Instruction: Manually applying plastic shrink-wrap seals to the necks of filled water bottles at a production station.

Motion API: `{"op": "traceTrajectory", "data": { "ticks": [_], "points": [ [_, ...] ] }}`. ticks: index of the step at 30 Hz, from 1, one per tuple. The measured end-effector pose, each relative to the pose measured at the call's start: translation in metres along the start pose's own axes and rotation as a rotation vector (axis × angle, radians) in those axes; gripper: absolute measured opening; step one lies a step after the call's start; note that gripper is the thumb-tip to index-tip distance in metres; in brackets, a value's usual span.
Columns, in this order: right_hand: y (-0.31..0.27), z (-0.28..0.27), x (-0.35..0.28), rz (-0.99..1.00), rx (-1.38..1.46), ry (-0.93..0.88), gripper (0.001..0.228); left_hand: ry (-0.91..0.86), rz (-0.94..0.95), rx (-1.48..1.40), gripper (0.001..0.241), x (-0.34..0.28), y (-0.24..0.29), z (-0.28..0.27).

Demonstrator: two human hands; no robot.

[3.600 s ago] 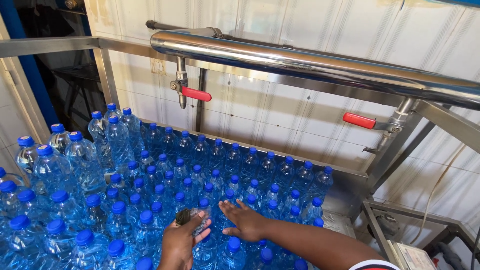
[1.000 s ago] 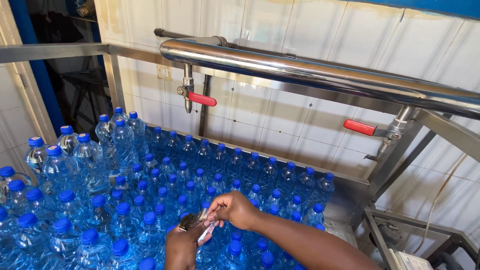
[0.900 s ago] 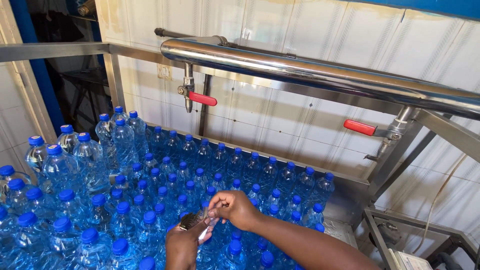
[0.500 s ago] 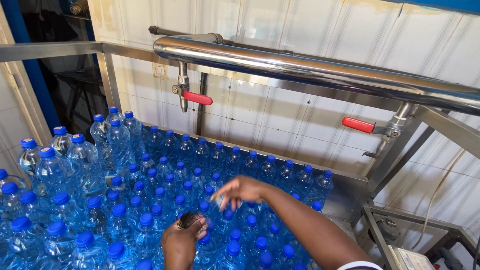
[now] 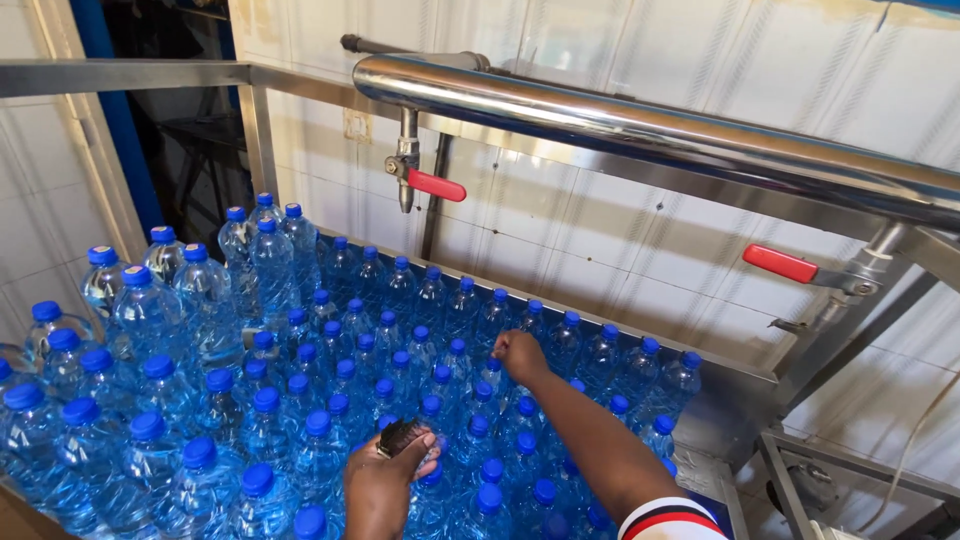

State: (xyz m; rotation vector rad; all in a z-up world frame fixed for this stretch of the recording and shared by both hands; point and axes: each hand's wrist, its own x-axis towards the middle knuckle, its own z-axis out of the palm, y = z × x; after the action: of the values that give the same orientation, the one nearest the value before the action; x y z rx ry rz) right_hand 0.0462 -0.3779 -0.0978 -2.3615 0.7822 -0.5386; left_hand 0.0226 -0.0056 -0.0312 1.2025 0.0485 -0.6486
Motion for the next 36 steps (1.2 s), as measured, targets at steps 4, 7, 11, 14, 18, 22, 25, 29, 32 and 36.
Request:
{"op": "traceTrajectory", "data": {
  "ticks": [4,7,11,14,18,22,25,29,32,36],
  "points": [
    [0.02,0.019,0.001,-0.334,-0.398,0.258,0.011,0.008,-0.024,-0.014,0.032,0.002,-0.001,0.0],
    [0.016,0.021,-0.017,-0.393,-0.459,-0.209,0.071,-0.002,0.024,-0.024,0.029,0.005,-0.003,-0.001],
    [-0.009,0.011,-0.037,-0.27,-0.396,-0.326,0.093,0.008,0.006,-0.038,0.032,-0.002,0.003,0.0],
    [-0.071,-0.011,-0.072,-0.32,-0.042,-0.355,0.092,-0.003,0.018,-0.033,0.032,0.002,0.002,-0.003],
    [-0.146,-0.044,-0.143,-0.398,0.255,-0.664,0.056,-0.06,0.087,-0.061,0.021,0.008,-0.008,-0.005],
    [-0.142,-0.032,-0.162,-0.493,0.268,-0.506,0.028,-0.103,0.089,-0.043,0.021,-0.001,-0.002,-0.004],
    [-0.144,-0.036,-0.172,-0.399,0.388,-0.409,0.01,-0.085,0.049,-0.089,0.033,0.002,-0.005,-0.004],
    [-0.151,-0.045,-0.185,-0.378,0.369,-0.337,0.007,-0.113,0.085,-0.022,0.027,0.007,-0.009,-0.005],
    [-0.152,-0.045,-0.19,-0.451,0.395,-0.191,0.009,-0.072,0.087,0.049,0.028,0.002,-0.007,-0.002],
    [-0.149,-0.067,-0.186,-0.12,0.539,-0.828,0.035,-0.082,0.153,0.17,0.027,0.016,-0.021,-0.006]
  ]
}}
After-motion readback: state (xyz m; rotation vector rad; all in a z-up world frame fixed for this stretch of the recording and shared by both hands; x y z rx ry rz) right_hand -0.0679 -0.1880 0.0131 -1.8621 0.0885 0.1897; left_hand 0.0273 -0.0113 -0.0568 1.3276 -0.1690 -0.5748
